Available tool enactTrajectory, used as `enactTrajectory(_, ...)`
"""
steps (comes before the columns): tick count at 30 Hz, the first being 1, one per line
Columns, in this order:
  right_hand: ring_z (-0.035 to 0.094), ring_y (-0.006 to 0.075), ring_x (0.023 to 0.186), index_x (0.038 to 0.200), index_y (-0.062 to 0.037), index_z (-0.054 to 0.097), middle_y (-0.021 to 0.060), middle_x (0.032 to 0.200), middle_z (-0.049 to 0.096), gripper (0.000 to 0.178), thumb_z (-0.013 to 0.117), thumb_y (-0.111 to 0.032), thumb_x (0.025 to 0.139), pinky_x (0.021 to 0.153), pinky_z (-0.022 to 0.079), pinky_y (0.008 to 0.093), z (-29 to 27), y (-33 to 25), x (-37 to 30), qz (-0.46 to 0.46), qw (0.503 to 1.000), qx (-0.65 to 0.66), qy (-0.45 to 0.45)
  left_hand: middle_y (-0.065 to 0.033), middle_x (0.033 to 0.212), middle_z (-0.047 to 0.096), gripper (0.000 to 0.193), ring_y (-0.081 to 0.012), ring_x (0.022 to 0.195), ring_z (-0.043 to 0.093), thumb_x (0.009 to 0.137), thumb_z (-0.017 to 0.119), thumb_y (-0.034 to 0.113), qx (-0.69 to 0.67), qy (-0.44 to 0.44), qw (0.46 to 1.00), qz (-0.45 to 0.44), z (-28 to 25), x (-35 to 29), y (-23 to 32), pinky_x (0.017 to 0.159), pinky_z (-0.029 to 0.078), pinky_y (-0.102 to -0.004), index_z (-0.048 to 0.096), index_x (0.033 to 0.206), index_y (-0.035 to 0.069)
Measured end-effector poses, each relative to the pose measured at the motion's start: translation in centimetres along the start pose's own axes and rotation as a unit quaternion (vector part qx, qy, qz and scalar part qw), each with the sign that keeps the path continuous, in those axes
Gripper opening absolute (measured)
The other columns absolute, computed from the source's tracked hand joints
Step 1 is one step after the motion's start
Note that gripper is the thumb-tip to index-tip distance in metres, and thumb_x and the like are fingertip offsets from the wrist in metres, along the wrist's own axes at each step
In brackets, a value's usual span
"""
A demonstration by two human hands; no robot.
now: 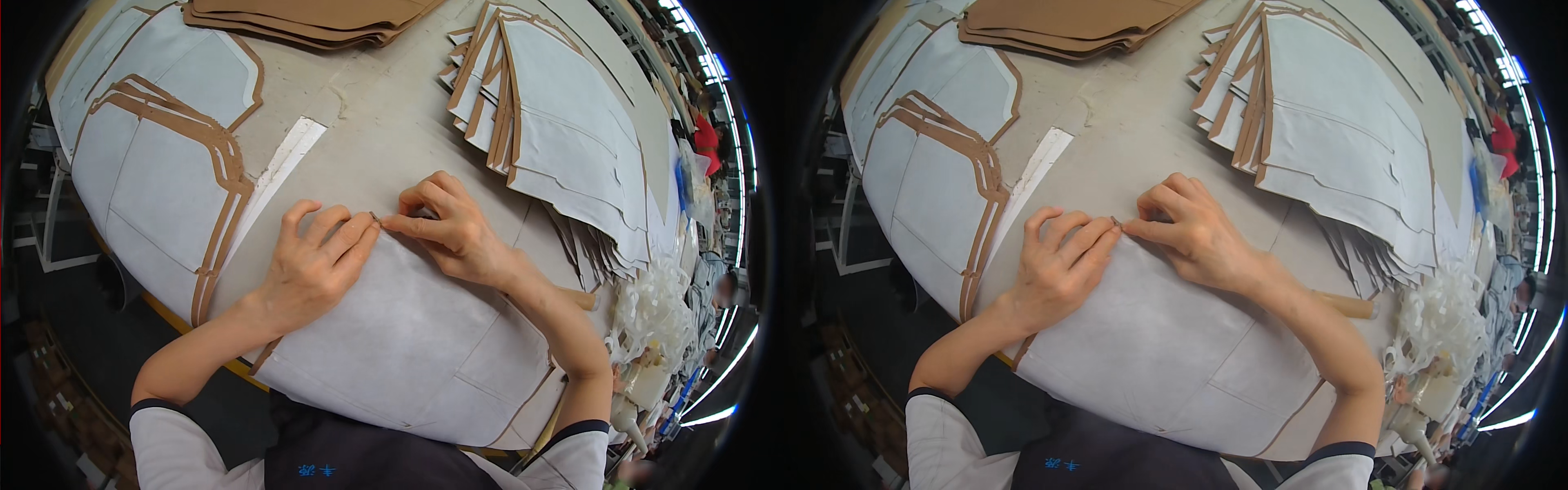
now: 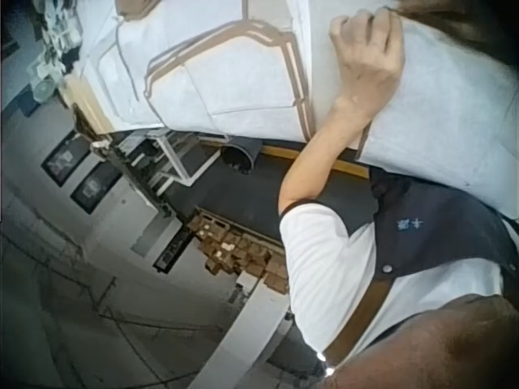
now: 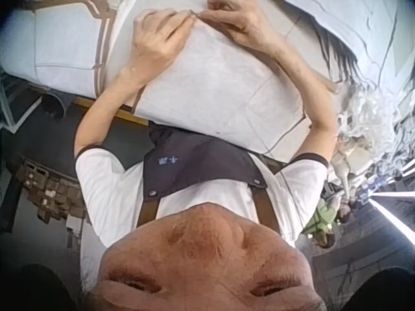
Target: The worker is folding the edges of lining material over leather components and using a hammer and creaser to bond them.
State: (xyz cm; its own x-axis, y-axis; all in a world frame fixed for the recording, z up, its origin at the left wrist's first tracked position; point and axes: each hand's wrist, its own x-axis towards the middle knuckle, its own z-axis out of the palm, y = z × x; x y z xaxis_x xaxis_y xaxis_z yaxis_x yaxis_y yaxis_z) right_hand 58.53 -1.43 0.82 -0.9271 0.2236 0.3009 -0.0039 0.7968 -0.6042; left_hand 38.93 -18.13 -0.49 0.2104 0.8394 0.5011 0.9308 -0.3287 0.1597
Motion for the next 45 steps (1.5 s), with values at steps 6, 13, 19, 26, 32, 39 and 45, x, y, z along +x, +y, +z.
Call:
enactTrajectory(6, 0.059, 0.0271, 0.103, 0.116, -0.0027, 0.077, 0.0084, 0.113, 0.064, 0.036, 0.075, -0.003, 0.080, 0.087, 0.050, 0.0401, -1.1, 0.2, 0.7, -0.140, 0.981, -0.120, -0.060, -0.0102, 0.121, 0.067, 0.043, -0.0265, 0.111, 0.060, 0.082, 0.070, 0.005, -0.031, -0.010, 0.999, -0.022, 0.1, 0.3, 0.1, 0.110, 0.037, -0.0566, 0.068, 0.125, -0.002)
enactTrajectory(13, 0.057, 0.0278, 0.102, 0.109, -0.0034, 0.076, 0.0075, 0.107, 0.063, 0.025, 0.076, -0.002, 0.084, 0.088, 0.048, 0.0411, -0.4, -0.5, -0.1, 0.008, 1.000, 0.004, 0.001, -0.0109, 0.119, 0.062, 0.049, -0.0292, 0.118, 0.055, 0.077, 0.066, 0.006, -0.068, -0.056, 0.995, -0.052, 0.0, 1.3, 0.2, 0.115, 0.030, -0.0615, 0.069, 0.126, -0.002)
enactTrajectory(19, 0.056, 0.0277, 0.098, 0.100, -0.0033, 0.076, 0.0072, 0.100, 0.064, 0.017, 0.076, 0.003, 0.085, 0.087, 0.047, 0.0402, -1.0, -0.4, 0.0, 0.120, 0.988, 0.097, 0.015, -0.0085, 0.118, 0.061, 0.048, -0.0263, 0.118, 0.055, 0.076, 0.067, 0.006, -0.037, -0.051, 0.998, -0.030, 0.0, 1.2, 0.3, 0.117, 0.028, -0.0614, 0.072, 0.123, -0.001)
enactTrajectory(26, 0.060, 0.0280, 0.105, 0.112, -0.0063, 0.078, 0.0063, 0.108, 0.065, 0.035, 0.077, 0.004, 0.078, 0.090, 0.049, 0.0431, -0.6, 0.3, -0.8, -0.030, 0.999, -0.016, 0.009, -0.0054, 0.114, 0.062, 0.044, -0.0233, 0.114, 0.056, 0.075, 0.069, 0.008, 0.000, -0.039, 0.999, -0.012, 0.0, 1.0, 0.4, 0.118, 0.028, -0.0597, 0.076, 0.118, 0.002)
enactTrajectory(32, 0.059, 0.0296, 0.116, 0.106, 0.0038, 0.074, 0.0122, 0.110, 0.063, 0.029, 0.071, -0.005, 0.079, 0.101, 0.045, 0.0454, 1.5, -0.8, -1.3, -0.103, 0.982, -0.147, 0.061, -0.0064, 0.116, 0.062, 0.048, -0.0254, 0.113, 0.057, 0.073, 0.069, 0.005, 0.008, -0.024, 1.000, -0.014, -0.1, 0.7, 0.5, 0.118, 0.029, -0.0569, 0.077, 0.121, 0.004)
enactTrajectory(39, 0.056, 0.0341, 0.119, 0.125, -0.0056, 0.070, 0.0136, 0.120, 0.063, 0.044, 0.066, 0.008, 0.084, 0.105, 0.040, 0.0456, -1.8, -3.6, -5.4, 0.095, 0.987, 0.040, 0.124, -0.0091, 0.128, 0.061, 0.046, -0.0288, 0.122, 0.056, 0.073, 0.072, -0.001, 0.005, -0.023, 1.000, -0.017, -0.6, 1.6, 1.0, 0.119, 0.030, -0.0573, 0.075, 0.119, 0.005)
enactTrajectory(45, 0.057, 0.0315, 0.121, 0.126, -0.0075, 0.073, 0.0116, 0.126, 0.065, 0.039, 0.076, -0.006, 0.087, 0.105, 0.042, 0.0444, -9.3, -5.4, -21.9, 0.321, 0.921, -0.160, 0.152, -0.0105, 0.125, 0.064, 0.045, -0.0321, 0.123, 0.059, 0.073, 0.069, -0.007, -0.060, -0.038, 0.997, 0.024, -0.2, 1.8, 2.6, 0.116, 0.038, -0.0557, 0.073, 0.117, 0.004)
